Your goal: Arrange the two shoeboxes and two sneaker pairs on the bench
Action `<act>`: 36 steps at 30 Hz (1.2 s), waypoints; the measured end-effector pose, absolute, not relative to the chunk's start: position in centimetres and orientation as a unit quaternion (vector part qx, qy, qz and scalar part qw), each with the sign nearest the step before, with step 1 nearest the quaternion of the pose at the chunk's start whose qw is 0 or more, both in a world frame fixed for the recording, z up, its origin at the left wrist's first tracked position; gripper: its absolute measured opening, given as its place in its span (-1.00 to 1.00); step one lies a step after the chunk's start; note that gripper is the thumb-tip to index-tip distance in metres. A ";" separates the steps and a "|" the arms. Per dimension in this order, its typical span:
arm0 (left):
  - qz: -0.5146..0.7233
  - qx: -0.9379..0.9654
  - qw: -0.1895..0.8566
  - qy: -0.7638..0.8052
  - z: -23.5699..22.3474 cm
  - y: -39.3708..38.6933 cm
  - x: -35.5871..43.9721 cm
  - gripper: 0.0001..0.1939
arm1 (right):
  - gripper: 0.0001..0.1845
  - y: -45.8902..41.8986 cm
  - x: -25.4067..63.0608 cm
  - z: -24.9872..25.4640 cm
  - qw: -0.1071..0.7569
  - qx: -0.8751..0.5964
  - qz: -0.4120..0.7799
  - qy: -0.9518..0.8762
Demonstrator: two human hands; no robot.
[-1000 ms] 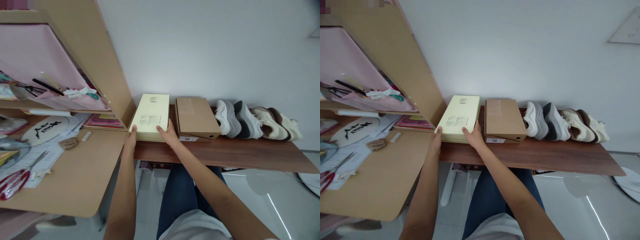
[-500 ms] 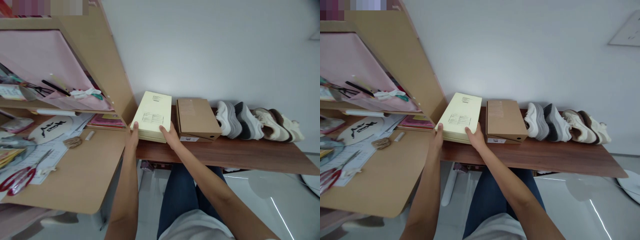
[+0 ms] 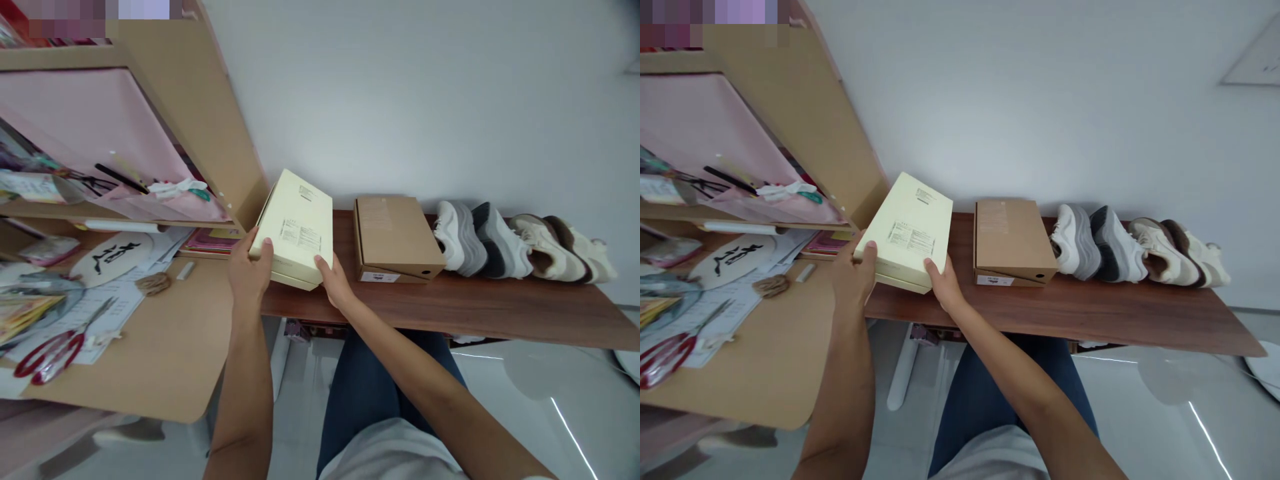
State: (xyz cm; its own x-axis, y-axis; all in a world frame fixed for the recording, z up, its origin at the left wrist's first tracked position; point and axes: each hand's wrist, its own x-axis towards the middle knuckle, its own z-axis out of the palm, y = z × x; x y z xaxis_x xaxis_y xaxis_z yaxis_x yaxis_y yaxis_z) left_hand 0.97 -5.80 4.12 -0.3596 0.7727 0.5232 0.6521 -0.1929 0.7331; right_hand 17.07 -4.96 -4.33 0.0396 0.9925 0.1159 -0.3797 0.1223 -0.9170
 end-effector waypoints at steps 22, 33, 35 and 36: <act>0.571 0.582 0.092 0.572 4.7 -6.5 4.1 -0.42 | -0.07 -2.8 19.4 -4.3 0.544 -0.470 0.455 -0.526; 0.621 0.503 0.155 0.581 2.7 -7.0 5.3 -0.25 | -0.01 -3.0 18.7 0.1 0.559 -0.429 0.472 -0.531; 0.621 0.495 0.169 0.584 2.4 -7.1 5.2 -0.27 | 0.05 -3.3 18.2 0.8 0.555 -0.435 0.467 -0.533; 0.623 0.492 0.185 0.580 2.2 -7.0 5.2 -0.28 | 0.07 -3.4 18.0 1.0 0.553 -0.440 0.464 -0.534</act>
State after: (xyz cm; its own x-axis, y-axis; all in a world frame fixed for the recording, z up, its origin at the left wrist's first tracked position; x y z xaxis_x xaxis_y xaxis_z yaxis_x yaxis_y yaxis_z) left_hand 5.17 -7.04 2.17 -0.4481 0.8005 0.3980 0.3393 -0.2595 0.9042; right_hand 18.05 -3.43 1.04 -0.0010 0.9830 0.1834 -0.0433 0.1832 -0.9821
